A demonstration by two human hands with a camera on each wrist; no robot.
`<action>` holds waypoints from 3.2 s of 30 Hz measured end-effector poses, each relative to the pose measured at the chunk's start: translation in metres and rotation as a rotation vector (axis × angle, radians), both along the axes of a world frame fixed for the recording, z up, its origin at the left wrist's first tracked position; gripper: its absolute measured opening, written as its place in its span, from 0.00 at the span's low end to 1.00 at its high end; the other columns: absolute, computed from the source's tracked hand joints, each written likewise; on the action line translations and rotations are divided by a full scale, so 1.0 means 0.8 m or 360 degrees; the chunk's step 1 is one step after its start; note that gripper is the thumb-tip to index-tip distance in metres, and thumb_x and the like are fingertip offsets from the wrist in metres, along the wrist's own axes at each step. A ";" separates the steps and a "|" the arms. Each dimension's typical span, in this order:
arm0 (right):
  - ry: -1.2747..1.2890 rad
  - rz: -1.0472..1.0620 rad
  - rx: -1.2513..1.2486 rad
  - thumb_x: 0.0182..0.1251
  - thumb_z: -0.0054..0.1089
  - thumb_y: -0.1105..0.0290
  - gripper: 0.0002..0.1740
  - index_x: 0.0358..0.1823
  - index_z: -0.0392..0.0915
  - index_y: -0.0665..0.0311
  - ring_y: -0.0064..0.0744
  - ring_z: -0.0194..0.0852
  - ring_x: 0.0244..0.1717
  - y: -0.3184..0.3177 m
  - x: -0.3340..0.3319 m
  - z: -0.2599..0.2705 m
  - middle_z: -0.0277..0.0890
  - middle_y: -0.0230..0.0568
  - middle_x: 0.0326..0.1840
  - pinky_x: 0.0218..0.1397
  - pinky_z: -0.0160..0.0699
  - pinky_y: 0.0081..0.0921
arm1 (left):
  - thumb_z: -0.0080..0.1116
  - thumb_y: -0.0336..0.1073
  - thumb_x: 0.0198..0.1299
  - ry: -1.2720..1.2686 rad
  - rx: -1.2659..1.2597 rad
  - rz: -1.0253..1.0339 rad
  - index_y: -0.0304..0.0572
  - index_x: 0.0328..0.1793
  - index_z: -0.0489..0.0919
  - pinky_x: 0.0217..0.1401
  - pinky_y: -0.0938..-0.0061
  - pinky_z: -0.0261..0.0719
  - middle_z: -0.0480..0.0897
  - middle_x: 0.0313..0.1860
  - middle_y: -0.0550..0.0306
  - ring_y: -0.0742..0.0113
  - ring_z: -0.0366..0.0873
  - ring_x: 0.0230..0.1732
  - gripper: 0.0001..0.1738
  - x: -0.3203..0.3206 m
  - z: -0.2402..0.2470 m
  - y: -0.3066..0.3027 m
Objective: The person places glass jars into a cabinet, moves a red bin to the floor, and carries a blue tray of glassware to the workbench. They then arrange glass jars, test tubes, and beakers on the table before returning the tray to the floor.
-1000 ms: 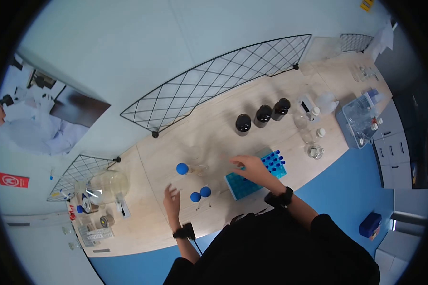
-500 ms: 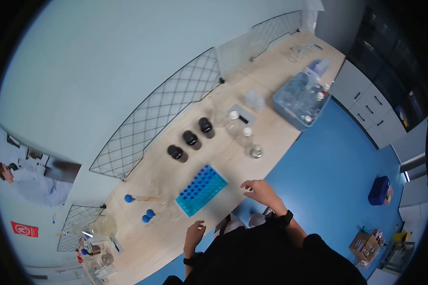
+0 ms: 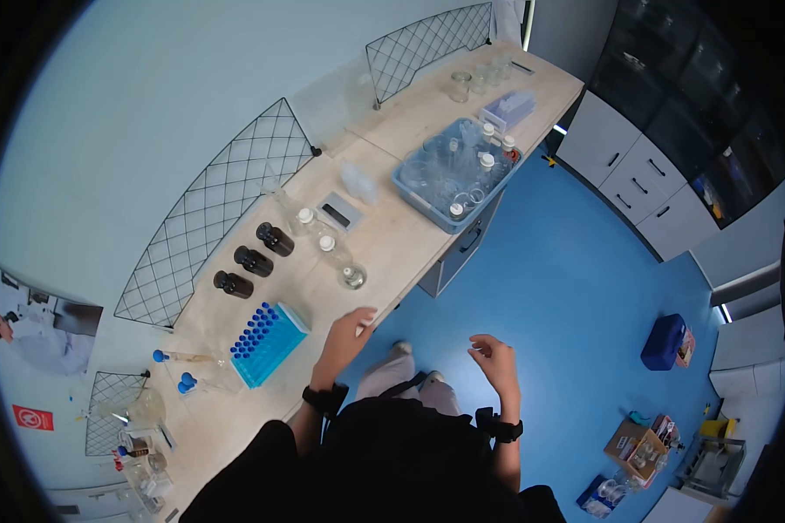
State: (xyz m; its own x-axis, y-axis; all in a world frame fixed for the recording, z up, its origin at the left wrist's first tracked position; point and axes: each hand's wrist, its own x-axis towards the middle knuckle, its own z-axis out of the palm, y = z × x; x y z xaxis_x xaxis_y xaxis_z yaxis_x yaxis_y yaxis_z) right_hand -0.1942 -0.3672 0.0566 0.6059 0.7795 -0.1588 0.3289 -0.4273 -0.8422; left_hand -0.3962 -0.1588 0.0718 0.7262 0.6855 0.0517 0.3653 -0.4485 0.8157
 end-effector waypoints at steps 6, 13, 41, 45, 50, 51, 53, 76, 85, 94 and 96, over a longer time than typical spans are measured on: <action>0.0028 -0.0187 -0.0012 0.51 0.60 0.74 0.12 0.39 0.77 0.65 0.27 0.79 0.30 0.004 0.063 -0.001 0.79 0.40 0.30 0.35 0.75 0.21 | 0.56 0.27 0.51 -0.0091 -0.0065 0.0205 0.42 0.50 0.74 0.33 0.75 0.77 0.80 0.37 0.51 0.63 0.80 0.33 0.18 0.107 0.009 0.033; -0.0075 -0.0226 0.0038 0.53 0.59 0.75 0.10 0.38 0.77 0.66 0.27 0.79 0.31 0.077 0.185 0.010 0.79 0.40 0.29 0.36 0.75 0.20 | 0.59 0.29 0.50 -0.0296 -0.0171 0.0509 0.44 0.54 0.72 0.33 0.79 0.78 0.80 0.40 0.55 0.70 0.78 0.36 0.21 0.218 -0.027 0.115; -0.0161 0.1418 0.0341 0.50 0.62 0.66 0.13 0.36 0.75 0.64 0.51 0.74 0.31 0.444 0.384 -0.032 0.76 0.50 0.26 0.32 0.72 0.37 | 0.64 0.29 0.44 -0.0259 -0.0179 0.1709 0.39 0.43 0.78 0.39 0.74 0.77 0.81 0.38 0.49 0.61 0.80 0.39 0.16 0.413 -0.067 0.122; -0.0064 0.1565 0.0384 0.50 0.62 0.67 0.13 0.37 0.75 0.64 0.51 0.74 0.30 0.444 0.399 -0.032 0.76 0.50 0.26 0.31 0.72 0.36 | 0.63 0.25 0.46 -0.0242 -0.0185 0.1826 0.35 0.47 0.76 0.42 0.77 0.78 0.81 0.39 0.51 0.71 0.78 0.40 0.19 0.420 -0.051 0.105; 0.0094 0.1452 0.0297 0.51 0.62 0.69 0.14 0.39 0.76 0.65 0.46 0.76 0.28 0.445 0.404 -0.034 0.76 0.50 0.25 0.29 0.72 0.30 | 0.64 0.25 0.46 -0.0383 -0.0146 0.1880 0.35 0.47 0.76 0.44 0.78 0.78 0.81 0.39 0.53 0.72 0.78 0.39 0.19 0.421 -0.042 0.087; 0.0024 0.1481 0.0418 0.53 0.62 0.69 0.14 0.41 0.77 0.65 0.24 0.76 0.19 0.446 0.406 -0.046 0.77 0.42 0.21 0.21 0.71 0.20 | 0.64 0.25 0.46 -0.0460 -0.0146 0.1866 0.35 0.47 0.76 0.44 0.78 0.78 0.81 0.39 0.54 0.72 0.78 0.39 0.19 0.421 -0.041 0.085; 0.0038 0.1475 0.0429 0.54 0.61 0.69 0.14 0.42 0.76 0.65 0.23 0.76 0.19 0.441 0.411 -0.054 0.77 0.41 0.21 0.21 0.71 0.19 | 0.64 0.25 0.46 -0.0455 -0.0148 0.1866 0.35 0.47 0.76 0.45 0.78 0.78 0.80 0.39 0.54 0.72 0.78 0.40 0.19 0.423 -0.032 0.082; -0.0705 0.1858 0.0217 0.47 0.63 0.63 0.26 0.49 0.67 0.58 0.43 0.75 0.28 0.402 0.390 0.025 0.74 0.42 0.25 0.28 0.69 0.35 | 0.65 0.31 0.45 -0.0474 -0.0233 0.1770 0.40 0.44 0.78 0.41 0.73 0.77 0.80 0.41 0.50 0.61 0.79 0.40 0.18 0.397 -0.050 0.094; -0.0818 0.2717 0.0014 0.41 0.64 0.63 0.27 0.47 0.69 0.53 0.47 0.75 0.33 0.394 0.364 -0.056 0.73 0.43 0.28 0.34 0.73 0.38 | 0.66 0.32 0.44 -0.0389 -0.0173 0.1701 0.41 0.44 0.78 0.39 0.73 0.77 0.80 0.41 0.50 0.58 0.79 0.36 0.18 0.397 -0.044 0.104; -0.0631 0.2650 0.0079 0.38 0.66 0.63 0.23 0.41 0.73 0.50 0.47 0.75 0.30 0.413 0.381 -0.029 0.74 0.43 0.27 0.32 0.73 0.37 | 0.65 0.32 0.45 -0.0350 -0.0159 0.1631 0.41 0.45 0.77 0.41 0.72 0.76 0.80 0.41 0.50 0.57 0.79 0.39 0.18 0.393 -0.025 0.106; -0.0592 0.2555 0.0018 0.40 0.65 0.63 0.20 0.40 0.74 0.49 0.46 0.75 0.31 0.416 0.385 -0.024 0.75 0.42 0.28 0.33 0.73 0.35 | 0.65 0.32 0.45 -0.0317 -0.0143 0.1617 0.41 0.44 0.78 0.41 0.72 0.76 0.80 0.40 0.50 0.57 0.79 0.40 0.18 0.393 -0.018 0.106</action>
